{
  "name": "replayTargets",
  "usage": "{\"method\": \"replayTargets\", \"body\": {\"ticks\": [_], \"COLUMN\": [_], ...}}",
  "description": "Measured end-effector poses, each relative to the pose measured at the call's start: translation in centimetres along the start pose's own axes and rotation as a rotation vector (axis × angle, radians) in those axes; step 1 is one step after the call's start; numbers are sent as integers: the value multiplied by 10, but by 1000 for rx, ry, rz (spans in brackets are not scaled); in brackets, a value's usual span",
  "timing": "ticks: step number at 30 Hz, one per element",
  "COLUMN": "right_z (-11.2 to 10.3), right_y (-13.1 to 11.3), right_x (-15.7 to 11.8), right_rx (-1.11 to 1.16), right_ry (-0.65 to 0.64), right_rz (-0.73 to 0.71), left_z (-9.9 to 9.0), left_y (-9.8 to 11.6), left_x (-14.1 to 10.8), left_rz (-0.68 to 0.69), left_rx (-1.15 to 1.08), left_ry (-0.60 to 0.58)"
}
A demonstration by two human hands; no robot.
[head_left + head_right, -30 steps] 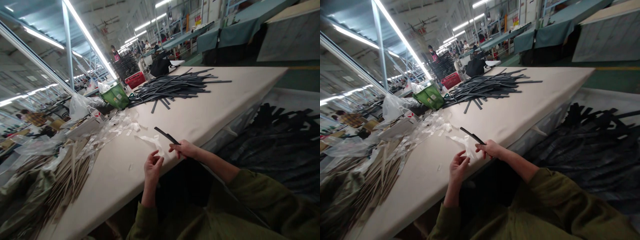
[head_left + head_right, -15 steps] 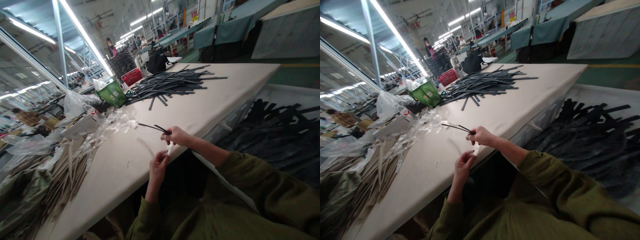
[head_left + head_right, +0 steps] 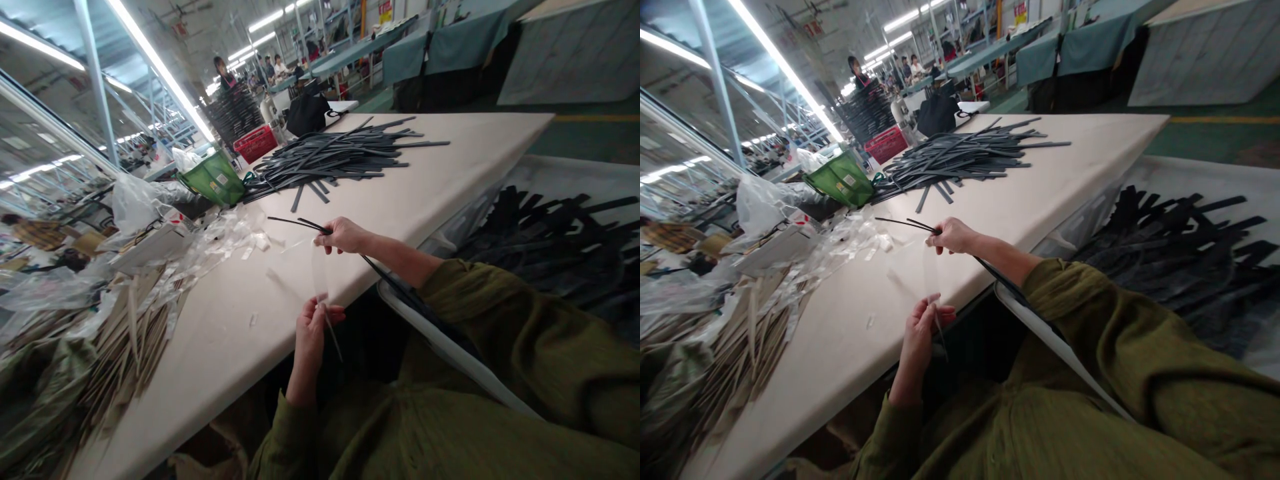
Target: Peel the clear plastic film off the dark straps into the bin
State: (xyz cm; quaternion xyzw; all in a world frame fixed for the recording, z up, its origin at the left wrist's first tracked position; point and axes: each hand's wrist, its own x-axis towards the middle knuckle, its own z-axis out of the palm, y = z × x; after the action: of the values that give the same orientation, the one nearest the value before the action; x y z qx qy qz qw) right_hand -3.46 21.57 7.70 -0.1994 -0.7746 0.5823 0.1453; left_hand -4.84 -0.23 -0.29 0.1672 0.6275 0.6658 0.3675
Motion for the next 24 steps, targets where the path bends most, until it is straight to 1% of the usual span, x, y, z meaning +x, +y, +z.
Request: {"method": "replayTargets", "body": {"ticks": [3,5,7,9,12,15,19,21,23,24], "right_z": [2,3,2,0,-4,-7,-6,-7,-9,-11], "right_y": [-1,-1,0,2,4,4,5,7,13,17], "right_x": [0,1,2,4,7,7,9,10,9,6], "right_rx": [-18,-29,-39,-42,-38,-29,6,39,80,104], "right_ry": [-11,-13,-9,8,51,75,81,87,80,64], "right_rz": [11,12,9,3,-5,2,31,61,108,140], "left_z": [1,1,1,0,0,4,12,13,10,6], "left_y": [-5,-9,-11,-13,-13,-13,-17,-18,-10,-2], "left_x": [-4,-6,-7,-9,-13,-16,-19,-18,-13,-7], "left_rz": [28,52,53,25,-58,-136,-160,-168,-219,-245], "left_rx": [90,201,245,214,162,127,174,208,193,160], "left_ry": [8,-12,-42,-88,-183,-234,-314,-336,-351,-343]}}
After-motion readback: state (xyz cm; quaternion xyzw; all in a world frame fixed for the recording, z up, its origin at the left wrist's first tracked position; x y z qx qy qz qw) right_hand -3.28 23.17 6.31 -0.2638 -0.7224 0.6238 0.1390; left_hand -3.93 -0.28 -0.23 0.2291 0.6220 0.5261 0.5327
